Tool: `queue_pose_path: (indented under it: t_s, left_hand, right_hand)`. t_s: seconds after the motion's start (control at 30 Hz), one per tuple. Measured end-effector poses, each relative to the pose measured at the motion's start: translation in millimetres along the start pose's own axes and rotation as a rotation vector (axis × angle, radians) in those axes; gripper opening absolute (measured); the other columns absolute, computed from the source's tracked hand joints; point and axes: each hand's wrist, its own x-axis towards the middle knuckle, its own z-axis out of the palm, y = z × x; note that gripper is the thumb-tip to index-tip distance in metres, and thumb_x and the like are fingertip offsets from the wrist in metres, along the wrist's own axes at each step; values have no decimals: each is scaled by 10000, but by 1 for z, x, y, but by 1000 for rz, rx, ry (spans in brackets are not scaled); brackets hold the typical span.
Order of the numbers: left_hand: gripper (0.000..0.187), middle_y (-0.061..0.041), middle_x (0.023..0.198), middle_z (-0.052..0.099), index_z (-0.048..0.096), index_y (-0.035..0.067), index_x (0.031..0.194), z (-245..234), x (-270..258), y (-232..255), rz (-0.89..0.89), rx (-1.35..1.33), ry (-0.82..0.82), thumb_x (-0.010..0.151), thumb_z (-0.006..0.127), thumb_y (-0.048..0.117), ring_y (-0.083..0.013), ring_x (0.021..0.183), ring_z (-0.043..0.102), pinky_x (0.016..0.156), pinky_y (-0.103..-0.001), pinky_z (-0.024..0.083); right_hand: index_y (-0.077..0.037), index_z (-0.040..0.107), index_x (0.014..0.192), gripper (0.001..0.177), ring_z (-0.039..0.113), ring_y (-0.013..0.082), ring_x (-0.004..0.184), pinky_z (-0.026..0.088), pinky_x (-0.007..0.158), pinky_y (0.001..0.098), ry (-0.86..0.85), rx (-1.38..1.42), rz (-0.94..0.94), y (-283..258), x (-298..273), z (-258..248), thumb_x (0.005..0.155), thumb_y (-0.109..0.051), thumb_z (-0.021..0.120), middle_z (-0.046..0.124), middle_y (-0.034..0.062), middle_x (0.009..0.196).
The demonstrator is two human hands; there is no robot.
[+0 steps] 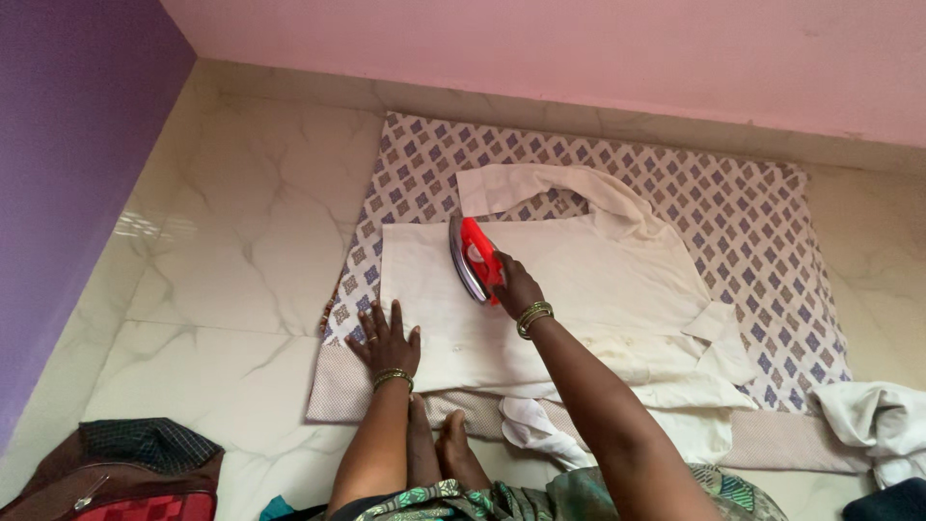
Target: The person buttons a white shirt, lays it flat on a patterned mat, and irons it with a red electric iron. The person smooths the fabric with their hands and moves the iron across the shirt's body and sleeves.
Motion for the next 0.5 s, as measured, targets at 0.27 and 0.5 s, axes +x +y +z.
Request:
queue_pose_path:
  t_s: [0.27,0.5]
  left_hand:
    - [776,-52,1728,5,172,331,1626,9,2,-4,14,-31,36,952,474,570,-329,1579,-24,1161,-703,-89]
    - [779,-42,1732,28,192,318,1623,9,-1,-4,11,-48,67,949,500,555,-330,1588,-9,1171,-700,-84]
  right_hand:
    - [-236,416,1487,718,618,368,1184,532,959,462,-99,-38,-121,-13,-16,2,846,-181,736,566,137,1406]
    - [-246,422,1487,713,639,358,1169,543,949,460,-109,-56,-100,-32,10,19,850,-186,737,590,129,1380]
